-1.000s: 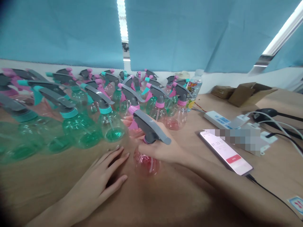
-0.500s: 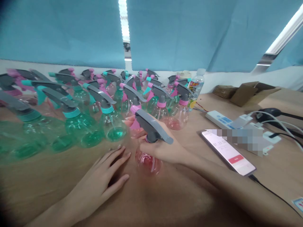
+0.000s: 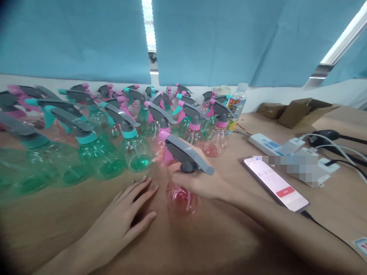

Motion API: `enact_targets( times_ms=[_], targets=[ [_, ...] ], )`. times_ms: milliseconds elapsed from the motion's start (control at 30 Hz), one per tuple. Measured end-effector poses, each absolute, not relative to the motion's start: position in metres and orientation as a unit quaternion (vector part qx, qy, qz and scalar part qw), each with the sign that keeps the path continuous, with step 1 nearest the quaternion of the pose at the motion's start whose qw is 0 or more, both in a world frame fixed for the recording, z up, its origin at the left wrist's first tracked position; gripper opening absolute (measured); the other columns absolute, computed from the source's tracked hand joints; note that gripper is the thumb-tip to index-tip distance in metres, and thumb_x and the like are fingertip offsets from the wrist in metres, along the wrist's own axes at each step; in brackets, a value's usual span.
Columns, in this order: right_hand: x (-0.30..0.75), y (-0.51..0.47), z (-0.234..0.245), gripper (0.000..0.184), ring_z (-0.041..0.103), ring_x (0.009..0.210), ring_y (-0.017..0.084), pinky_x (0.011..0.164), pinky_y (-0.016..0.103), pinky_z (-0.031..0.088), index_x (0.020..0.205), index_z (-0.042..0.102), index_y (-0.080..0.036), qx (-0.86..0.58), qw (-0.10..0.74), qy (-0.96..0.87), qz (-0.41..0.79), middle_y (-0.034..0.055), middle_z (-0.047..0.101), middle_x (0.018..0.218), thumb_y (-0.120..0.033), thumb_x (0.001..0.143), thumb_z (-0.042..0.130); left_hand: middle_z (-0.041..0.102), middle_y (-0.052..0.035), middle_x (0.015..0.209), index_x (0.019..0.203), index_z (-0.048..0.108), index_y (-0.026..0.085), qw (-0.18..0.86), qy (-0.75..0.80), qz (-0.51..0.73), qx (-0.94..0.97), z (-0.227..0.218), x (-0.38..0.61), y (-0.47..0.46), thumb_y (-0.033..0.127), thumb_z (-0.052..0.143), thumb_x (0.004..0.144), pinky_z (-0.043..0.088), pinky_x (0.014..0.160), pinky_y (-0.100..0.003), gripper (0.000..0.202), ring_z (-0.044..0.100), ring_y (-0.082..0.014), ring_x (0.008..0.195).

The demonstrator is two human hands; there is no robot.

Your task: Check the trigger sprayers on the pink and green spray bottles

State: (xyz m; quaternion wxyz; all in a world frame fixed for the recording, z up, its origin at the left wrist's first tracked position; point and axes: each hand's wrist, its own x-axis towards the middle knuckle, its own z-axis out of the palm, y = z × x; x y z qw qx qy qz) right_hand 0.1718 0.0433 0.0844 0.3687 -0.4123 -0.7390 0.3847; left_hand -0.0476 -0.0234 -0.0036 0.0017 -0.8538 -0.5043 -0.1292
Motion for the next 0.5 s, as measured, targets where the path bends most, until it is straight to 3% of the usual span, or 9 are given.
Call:
enact_targets(
  times_ms=[167,500],
  targets=[
    [0.1715,0.0465,0.0753,0.011,0.054,0.06,0.017,0.059,0.031,0.046,0.069,0.054,-0.024,-0.419,0.361,-0.733,0.395,-0.0042,0.048,0.054,-0.015,0.063,0.056,0.047,-0.0135,0.143,0.137,0.05,0.017,0.002,-0.503,-0.134,-0.854,-0.0045,-0.0478,-0.0235,0.044,0.046,0.096,0.042,0.099,-0.053,0.048,0.044,-0.0344,0.129],
    [0.1699,0.0486,0.0741,0.011,0.06,0.066,0.019,0.061,0.033,0.049,0.074,0.061,-0.022,-0.421,0.35,-0.724,0.419,0.0003,0.059,0.065,-0.02,0.065,0.057,0.047,-0.0134,0.143,0.137,0.049,0.018,0.002,-0.504,-0.133,-0.853,-0.0043,-0.0478,-0.0234,0.042,0.047,0.096,0.042,0.099,-0.053,0.048,0.043,-0.0339,0.129]
  ],
)
